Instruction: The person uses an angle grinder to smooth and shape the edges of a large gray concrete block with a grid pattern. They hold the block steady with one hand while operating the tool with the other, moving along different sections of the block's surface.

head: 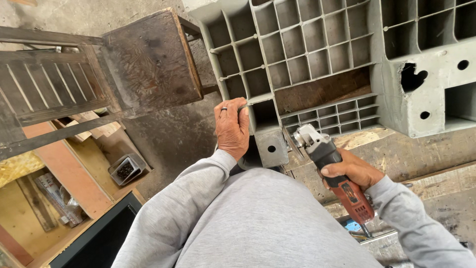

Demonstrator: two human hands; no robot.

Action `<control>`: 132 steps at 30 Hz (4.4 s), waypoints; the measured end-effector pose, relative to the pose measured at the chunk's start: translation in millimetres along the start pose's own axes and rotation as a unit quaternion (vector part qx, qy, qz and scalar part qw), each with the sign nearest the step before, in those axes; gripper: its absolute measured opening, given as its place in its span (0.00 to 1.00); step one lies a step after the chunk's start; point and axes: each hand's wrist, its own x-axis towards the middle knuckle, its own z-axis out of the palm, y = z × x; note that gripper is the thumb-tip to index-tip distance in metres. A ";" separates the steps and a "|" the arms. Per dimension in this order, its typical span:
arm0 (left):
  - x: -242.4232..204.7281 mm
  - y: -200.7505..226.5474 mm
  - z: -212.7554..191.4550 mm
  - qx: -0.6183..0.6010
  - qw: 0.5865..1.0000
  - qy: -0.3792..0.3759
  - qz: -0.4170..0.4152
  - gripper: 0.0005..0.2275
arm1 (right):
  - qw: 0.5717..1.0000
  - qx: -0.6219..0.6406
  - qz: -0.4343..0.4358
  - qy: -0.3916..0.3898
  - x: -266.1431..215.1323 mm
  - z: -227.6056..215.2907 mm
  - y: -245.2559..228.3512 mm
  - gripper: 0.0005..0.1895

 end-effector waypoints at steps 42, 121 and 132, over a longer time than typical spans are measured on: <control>1.7 3.2 -1.8 -0.010 1.000 0.003 -0.011 0.07 | 0.999 0.039 -0.036 -0.003 23.0 -17.4 -22.9 0.33; 1.5 6.3 -1.5 -0.033 0.999 0.024 -0.029 0.06 | 0.996 -0.017 -0.079 0.037 26.9 -10.1 -32.8 0.31; -0.4 1.9 0.4 -0.034 0.999 0.035 -0.015 0.07 | 0.999 0.005 -0.046 0.016 -0.1 2.0 2.7 0.33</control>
